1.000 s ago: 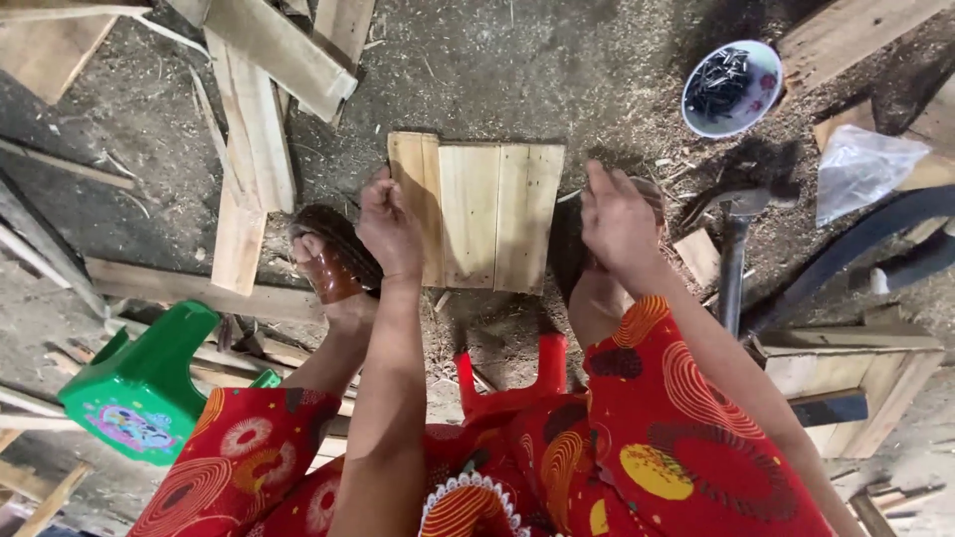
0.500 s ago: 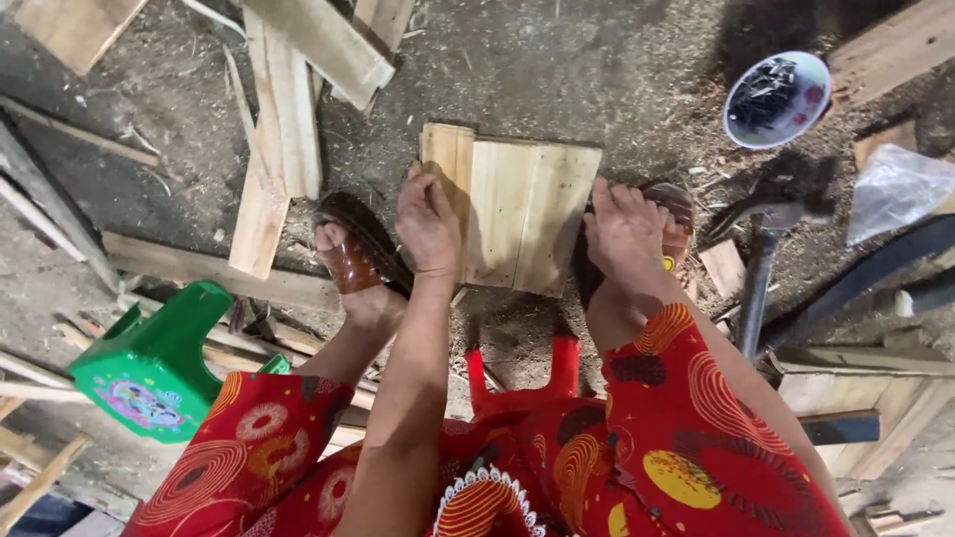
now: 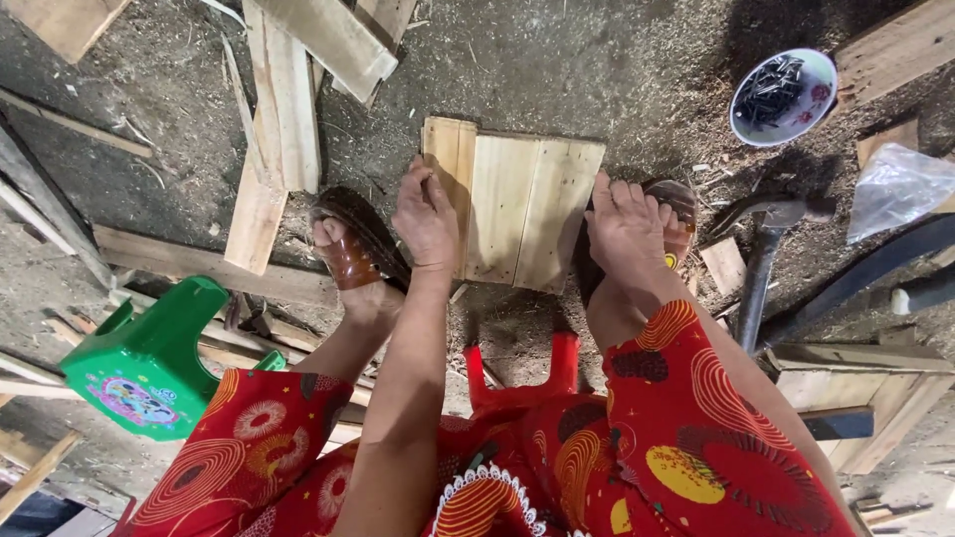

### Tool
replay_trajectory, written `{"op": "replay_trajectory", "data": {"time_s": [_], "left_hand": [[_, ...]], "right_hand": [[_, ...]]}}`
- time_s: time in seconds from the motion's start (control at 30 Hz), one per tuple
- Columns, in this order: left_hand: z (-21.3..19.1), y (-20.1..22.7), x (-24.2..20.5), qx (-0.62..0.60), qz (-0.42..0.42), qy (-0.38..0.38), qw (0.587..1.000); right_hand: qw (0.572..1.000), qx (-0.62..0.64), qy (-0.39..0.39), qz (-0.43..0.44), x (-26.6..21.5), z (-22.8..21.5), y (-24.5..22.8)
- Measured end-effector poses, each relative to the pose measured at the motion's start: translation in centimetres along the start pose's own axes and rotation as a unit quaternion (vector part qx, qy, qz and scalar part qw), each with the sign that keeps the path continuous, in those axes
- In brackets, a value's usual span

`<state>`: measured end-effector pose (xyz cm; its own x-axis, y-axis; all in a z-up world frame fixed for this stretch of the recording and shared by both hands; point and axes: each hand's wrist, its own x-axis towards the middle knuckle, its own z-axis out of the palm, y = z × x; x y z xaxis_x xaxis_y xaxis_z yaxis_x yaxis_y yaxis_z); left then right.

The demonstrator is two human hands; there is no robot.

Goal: Nailing wooden slats together to assemble a larger wooden component on a workshop floor.

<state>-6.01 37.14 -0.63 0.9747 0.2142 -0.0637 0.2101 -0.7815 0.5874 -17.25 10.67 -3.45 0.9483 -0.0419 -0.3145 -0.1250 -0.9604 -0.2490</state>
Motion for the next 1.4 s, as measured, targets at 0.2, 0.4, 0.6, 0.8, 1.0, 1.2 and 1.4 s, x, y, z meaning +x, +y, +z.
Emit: {"op": "replay_trajectory", "data": {"time_s": [0.2, 0.4, 0.6, 0.8, 1.0, 1.2, 1.4], "left_hand": [[-0.1, 0.9, 0.1, -0.045, -0.019, 0.008, 0.999], [0.2, 1.1, 0.8, -0.059, -0.007, 0.004, 0.998], [0.5, 0.7, 0.9, -0.038, 0.003, -0.013, 0.999], [0.6, 0.4, 0.9, -0.03, -0.018, -0.005, 0.999], [0.6, 2.0, 0.9, -0.106, 0.011, 0.003, 0.994], [4.1, 10.0, -2.5, -0.187, 0.074, -0.137, 0.97], [9.4, 10.8, -3.1, -0.193, 0.219, -0.147, 0.945]], "right_hand": [[1.0, -0.016, 0.005, 0.0, 0.1, -1.3, -0.4], [0.992, 0.059, -0.078, 0.083, 1.4, -4.6, -0.9], [0.989, 0.055, -0.104, 0.089, 1.5, -5.3, -1.5], [0.984, 0.048, -0.142, 0.098, 1.5, -5.3, -1.6], [0.987, 0.101, -0.096, 0.085, 1.5, -7.4, -0.7], [0.919, 0.354, 0.042, 0.171, -3.2, -11.5, 4.9], [0.927, 0.229, 0.072, 0.288, -11.9, -11.0, 10.7]]}}
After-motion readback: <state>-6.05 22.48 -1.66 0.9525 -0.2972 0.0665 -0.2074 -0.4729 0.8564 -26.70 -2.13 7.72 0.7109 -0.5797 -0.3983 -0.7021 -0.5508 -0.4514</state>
